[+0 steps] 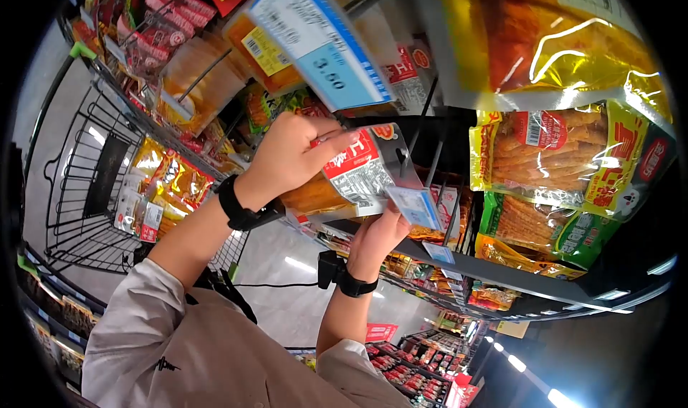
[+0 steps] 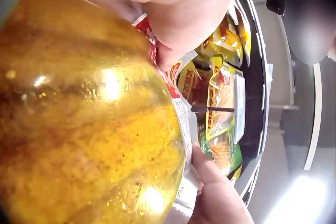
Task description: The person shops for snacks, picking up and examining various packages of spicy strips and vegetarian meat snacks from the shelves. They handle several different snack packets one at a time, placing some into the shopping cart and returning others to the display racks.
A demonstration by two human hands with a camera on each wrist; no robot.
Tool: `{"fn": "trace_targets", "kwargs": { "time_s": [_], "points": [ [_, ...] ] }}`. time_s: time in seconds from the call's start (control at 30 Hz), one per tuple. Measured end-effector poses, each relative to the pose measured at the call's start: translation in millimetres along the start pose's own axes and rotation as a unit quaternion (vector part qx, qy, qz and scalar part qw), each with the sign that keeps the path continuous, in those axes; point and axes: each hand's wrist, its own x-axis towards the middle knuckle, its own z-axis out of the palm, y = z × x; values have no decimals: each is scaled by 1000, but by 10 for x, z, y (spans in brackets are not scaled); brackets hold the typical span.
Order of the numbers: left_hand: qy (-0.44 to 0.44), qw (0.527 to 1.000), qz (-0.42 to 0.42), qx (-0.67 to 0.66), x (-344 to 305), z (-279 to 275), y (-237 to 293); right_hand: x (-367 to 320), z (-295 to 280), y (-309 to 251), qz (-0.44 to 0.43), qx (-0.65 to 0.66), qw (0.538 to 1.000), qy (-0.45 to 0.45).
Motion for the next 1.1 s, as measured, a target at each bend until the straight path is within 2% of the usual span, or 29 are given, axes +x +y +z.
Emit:
{"fn": "trace_targets", "kwargs": {
  "time_s": [0.03, 0.1, 0.13, 0.2, 0.23, 0.27, 0.3, 0.33, 0.37, 0.4, 0.43, 0.5, 0.53, 0.57, 0.6, 0.63, 0.67, 0.7, 0.73, 0.77, 0.8, 0.83, 0.87, 0.9, 0.93, 1.0, 1.03, 1.07, 1.1],
  "points": [
    [-3, 1000, 3, 4, 39, 46, -30, 3, 0, 7, -1, 5, 1000, 3],
    [112, 992, 50, -29, 127, 196, -119, -34, 112, -63, -17, -64, 997, 36],
    [109, 992, 56, -24, 205, 246, -151, -29, 135, -38, -18, -57, 997, 39],
    [137, 988, 56, 40, 399, 316, -196, -30, 177, 8, -189, -170, 966, 49],
    [135, 979, 73, 135, 483, 334, -237, -28, 215, 31, -229, -189, 955, 25],
    [135, 978, 77, 140, 616, 451, -403, -19, 209, 58, -239, -263, 935, -24],
    [145, 984, 79, 72, 780, 636, -640, -11, 203, 85, -254, -330, 906, -74],
    [158, 982, 104, 13, 919, 721, -690, 32, 283, 69, -294, -448, 836, -120],
    [168, 976, 131, -44, 1052, 804, -733, 97, 402, 111, -293, -430, 843, -137],
    [142, 982, 115, -45, 1105, 830, -760, 256, 386, 303, -327, -427, 829, -150],
    [116, 987, 98, -44, 1151, 855, -778, 400, 404, 439, -327, -408, 837, -163],
    [5, 1000, -11, 23, 860, 435, -358, 649, 484, 667, -279, -403, 852, -183],
    [-91, 983, -64, 144, 803, 372, -404, 766, 516, 810, -298, -349, 863, -212],
    [4, 997, -33, 74, 521, 309, -370, 772, 507, 901, -293, -316, 881, -197],
    [12, 994, -11, 106, 281, 218, -452, 725, 579, 953, -290, -284, 897, -176],
    [91, 988, 37, 115, -21, 168, -598, 641, 625, 879, -318, -333, 868, -183],
    [18, 993, -24, 111, -419, -207, -339, 533, 606, 775, -352, -384, 834, -182],
    [-38, 995, -43, 80, -758, -459, -314, 312, 631, 724, -298, -358, 867, -175],
    [-35, 997, -26, 65, -1131, -627, -473, 60, 667, 672, -245, -335, 895, -166],
    [-85, 987, -109, 82, -1512, -831, -644, -194, 699, 714, -237, -289, 913, -165],
    [-49, 985, -141, 90, -1917, -1045, -704, -472, 761, 774, -237, -262, 917, -184],
    [-63, 958, -262, 93, -2275, -1273, -821, -790, 808, 885, -183, -261, 924, -211],
    [-29, 937, -325, 126, -2688, -1439, -1031, -1096, 775, 1126, -166, -306, 898, -269],
    [-29, 908, -393, 144, -2984, -1623, -1136, -1488, 908, 1172, -101, -261, 891, -356],
    [-29, 873, -460, 163, -3229, -1826, -1204, -1860, 999, 1363, -34, -254, 878, -405],
    [10, 832, -526, 175, -3603, -2148, -1291, -2518, 1117, 1910, 113, -225, 835, -490],
    [82, 822, -535, 175, -3826, -2236, -1394, -2777, 1183, 2217, 184, -250, 787, -533],
    [149, 809, -542, 172, -4056, -2275, -1499, -3103, 1108, 2784, 249, -173, 781, -547],
    [162, 803, -552, 159, -4221, -2366, -1560, -3403, 1049, 3268, 289, -138, 774, -546]
  ]
}}
